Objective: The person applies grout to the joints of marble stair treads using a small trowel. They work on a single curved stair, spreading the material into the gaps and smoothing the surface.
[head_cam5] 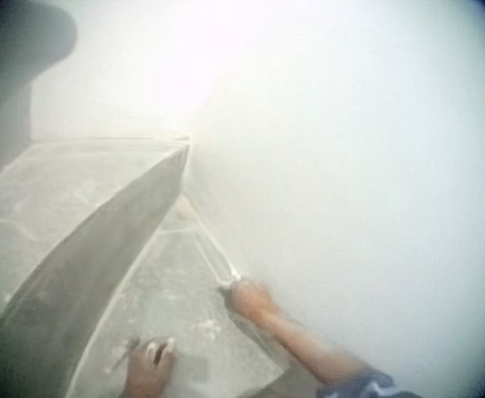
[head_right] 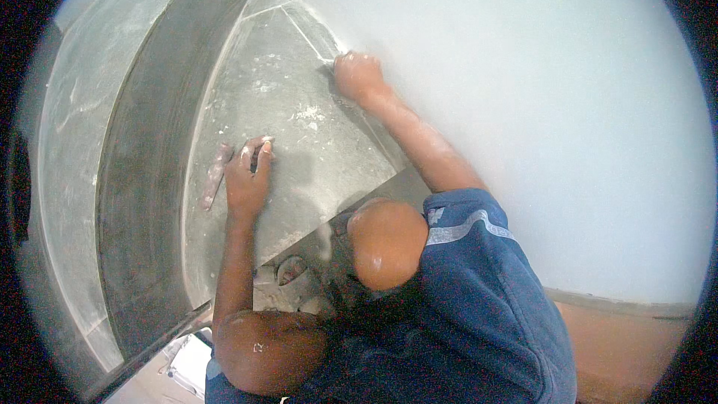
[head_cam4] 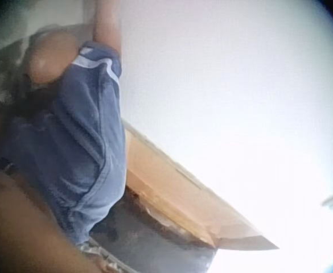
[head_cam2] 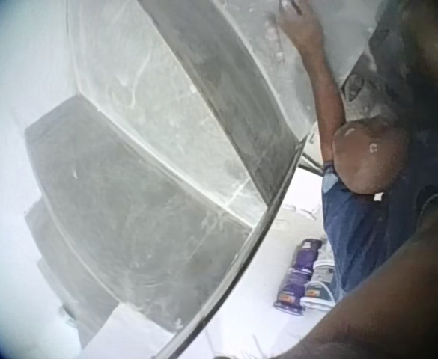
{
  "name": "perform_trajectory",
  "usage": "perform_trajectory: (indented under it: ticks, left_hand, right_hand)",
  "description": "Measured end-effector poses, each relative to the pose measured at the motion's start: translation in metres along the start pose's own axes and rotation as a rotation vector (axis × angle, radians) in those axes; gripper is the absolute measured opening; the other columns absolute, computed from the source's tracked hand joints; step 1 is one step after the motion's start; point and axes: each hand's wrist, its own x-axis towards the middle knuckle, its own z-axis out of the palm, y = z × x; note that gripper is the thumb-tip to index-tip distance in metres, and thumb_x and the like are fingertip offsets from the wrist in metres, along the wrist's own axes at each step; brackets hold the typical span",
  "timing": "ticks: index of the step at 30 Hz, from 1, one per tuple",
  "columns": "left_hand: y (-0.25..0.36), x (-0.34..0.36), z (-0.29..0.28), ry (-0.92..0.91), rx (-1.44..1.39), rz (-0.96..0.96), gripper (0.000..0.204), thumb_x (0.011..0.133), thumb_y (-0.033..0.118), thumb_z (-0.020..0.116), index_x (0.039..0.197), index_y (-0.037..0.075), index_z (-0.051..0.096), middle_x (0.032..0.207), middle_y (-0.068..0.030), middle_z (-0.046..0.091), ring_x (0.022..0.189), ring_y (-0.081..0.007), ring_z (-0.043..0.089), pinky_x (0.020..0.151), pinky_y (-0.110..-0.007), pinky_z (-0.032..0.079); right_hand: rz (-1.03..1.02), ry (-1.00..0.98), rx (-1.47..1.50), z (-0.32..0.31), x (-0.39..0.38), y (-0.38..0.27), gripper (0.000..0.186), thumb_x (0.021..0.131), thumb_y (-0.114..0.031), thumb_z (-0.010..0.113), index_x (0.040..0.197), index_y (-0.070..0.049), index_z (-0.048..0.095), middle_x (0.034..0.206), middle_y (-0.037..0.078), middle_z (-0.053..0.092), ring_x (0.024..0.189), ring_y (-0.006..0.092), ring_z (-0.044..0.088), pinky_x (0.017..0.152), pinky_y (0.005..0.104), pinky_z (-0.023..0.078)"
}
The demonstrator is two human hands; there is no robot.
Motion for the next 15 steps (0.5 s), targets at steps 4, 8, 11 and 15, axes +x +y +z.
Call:
perform_trajectory:
  ticks: [4,8,11,15]
  left_hand:
    - [-0.008,-0.002,-0.008,0.029,0.051,0.029,0.027,0.092,0.019,0.054,0.104,-0.004,0.061,0.09,-0.0204,0.066,0.081,-0.0288,0.066,0.074,-0.037,0.05]
    - [-0.002,-0.003,-0.01,0.01,0.009,-0.012,0.026,0.092,0.019,0.054,0.104,-0.004,0.061,0.088,-0.0196,0.066,0.078,-0.0259,0.066,0.073,-0.036,0.05]
    - [0.006,0.0,-0.002,-0.027,-0.026,-0.036,0.026,0.092,0.018,0.054,0.104,-0.004,0.061,0.087,-0.019,0.066,0.076,-0.0244,0.066,0.072,-0.035,0.05]
    - [0.001,-0.004,-0.004,0.038,-0.046,-0.008,0.026,0.093,0.018,0.054,0.105,-0.004,0.061,0.084,-0.016,0.066,0.075,-0.0211,0.065,0.07,-0.033,0.05]
  right_hand:
    - [-0.134,-0.189,0.117,-0.017,-0.043,-0.041,0.022,0.083,-0.013,0.052,0.09,0.002,0.066,0.09,0.022,0.065,0.09,0.0324,0.065,0.078,0.0456,0.052]
    - [-0.061,-0.156,0.177,-0.036,-0.066,-0.034,0.019,0.081,-0.008,0.052,0.091,0.002,0.066,0.092,0.022,0.065,0.091,0.0355,0.065,0.079,0.0458,0.053]
    - [0.108,0.069,0.139,-0.008,-0.047,0.007,0.021,0.082,-0.009,0.05,0.091,0.0,0.067,0.094,0.02,0.065,0.088,0.0363,0.065,0.076,0.0471,0.052]
    - [-0.046,-0.048,0.127,0.006,-0.07,-0.021,0.02,0.081,-0.011,0.052,0.089,0.0,0.067,0.091,0.02,0.065,0.089,0.0357,0.064,0.077,0.0485,0.051]
